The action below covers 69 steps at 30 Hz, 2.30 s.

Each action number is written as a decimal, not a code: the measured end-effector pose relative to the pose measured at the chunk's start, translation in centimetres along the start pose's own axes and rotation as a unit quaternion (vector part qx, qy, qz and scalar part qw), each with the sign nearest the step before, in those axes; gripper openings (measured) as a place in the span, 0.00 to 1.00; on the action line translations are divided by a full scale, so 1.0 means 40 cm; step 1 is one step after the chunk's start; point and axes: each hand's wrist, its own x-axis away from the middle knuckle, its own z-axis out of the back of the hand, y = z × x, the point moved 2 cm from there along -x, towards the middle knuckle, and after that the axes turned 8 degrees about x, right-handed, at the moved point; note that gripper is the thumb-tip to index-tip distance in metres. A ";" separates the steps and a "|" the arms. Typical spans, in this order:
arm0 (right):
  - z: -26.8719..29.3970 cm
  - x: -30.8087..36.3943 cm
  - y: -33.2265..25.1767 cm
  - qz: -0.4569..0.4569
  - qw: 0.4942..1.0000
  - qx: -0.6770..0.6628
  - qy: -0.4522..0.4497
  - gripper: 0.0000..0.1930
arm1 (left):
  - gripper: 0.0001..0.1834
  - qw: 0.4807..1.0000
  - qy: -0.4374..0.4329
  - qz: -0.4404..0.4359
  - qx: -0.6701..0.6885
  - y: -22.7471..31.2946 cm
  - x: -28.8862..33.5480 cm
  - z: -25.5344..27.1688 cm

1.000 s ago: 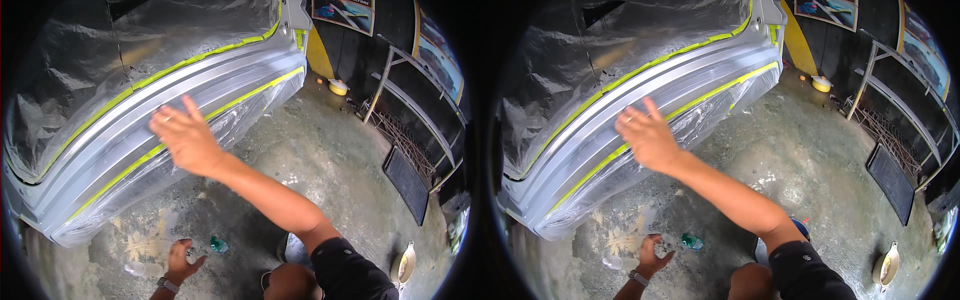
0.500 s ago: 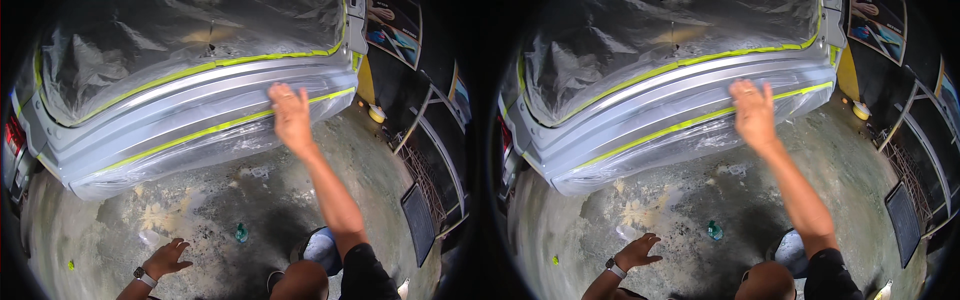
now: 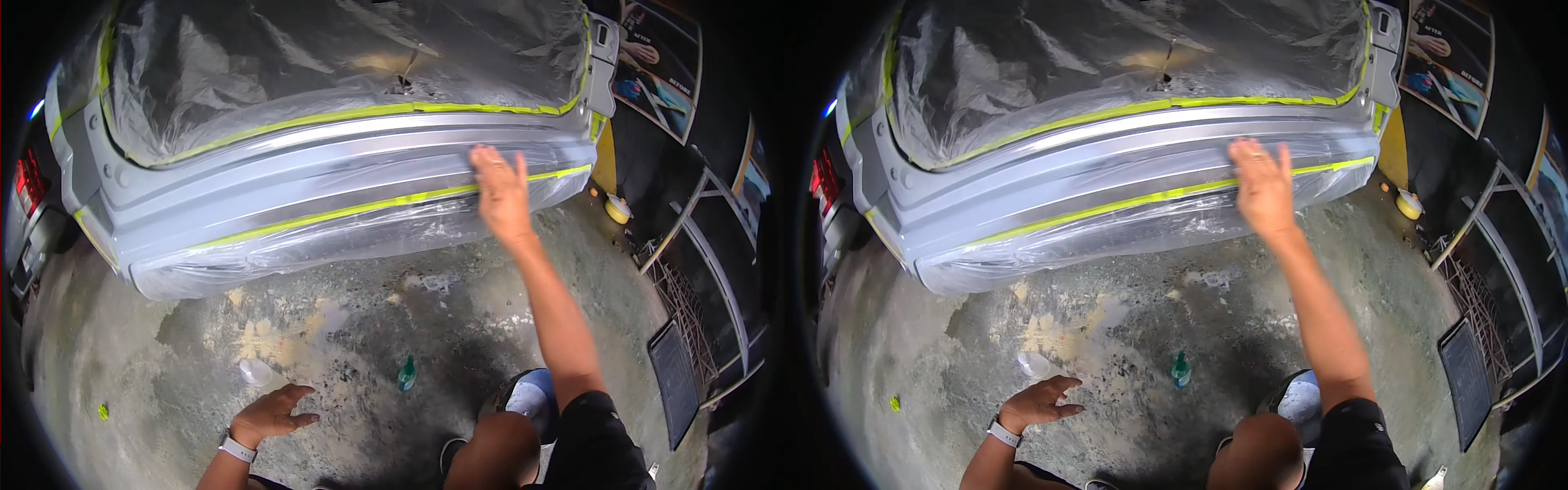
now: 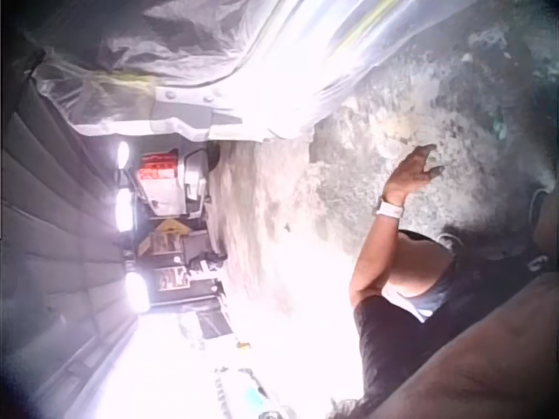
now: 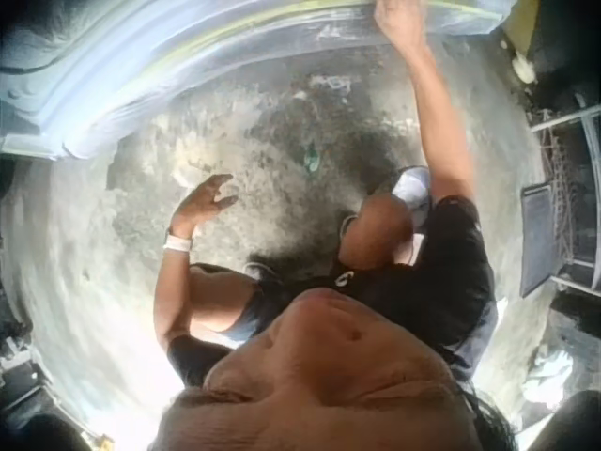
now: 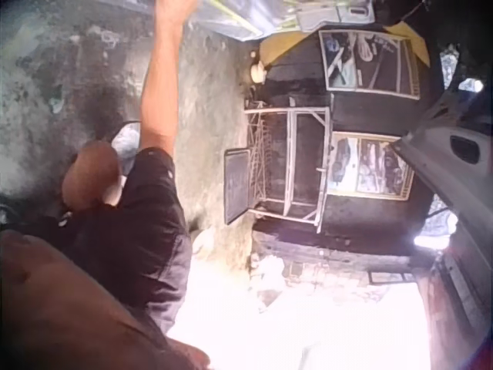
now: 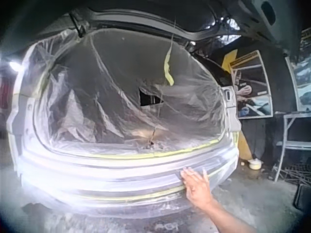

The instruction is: Sanding the bodywork of a car around the rear trunk area after applying masking tape.

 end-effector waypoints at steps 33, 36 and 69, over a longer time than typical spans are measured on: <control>-0.108 -0.087 -0.575 0.286 0.925 -0.215 0.128 0.22 | 0.39 0.996 0.084 -0.026 -0.024 -0.065 -0.098 -0.004; -0.108 -0.070 -0.486 0.313 0.917 -0.222 0.109 0.22 | 0.40 0.998 0.066 0.009 0.015 -0.061 -0.106 -0.009; -0.112 0.253 0.620 -0.004 0.994 0.058 0.090 0.31 | 0.48 0.719 0.476 -0.211 -0.461 0.564 -0.339 0.482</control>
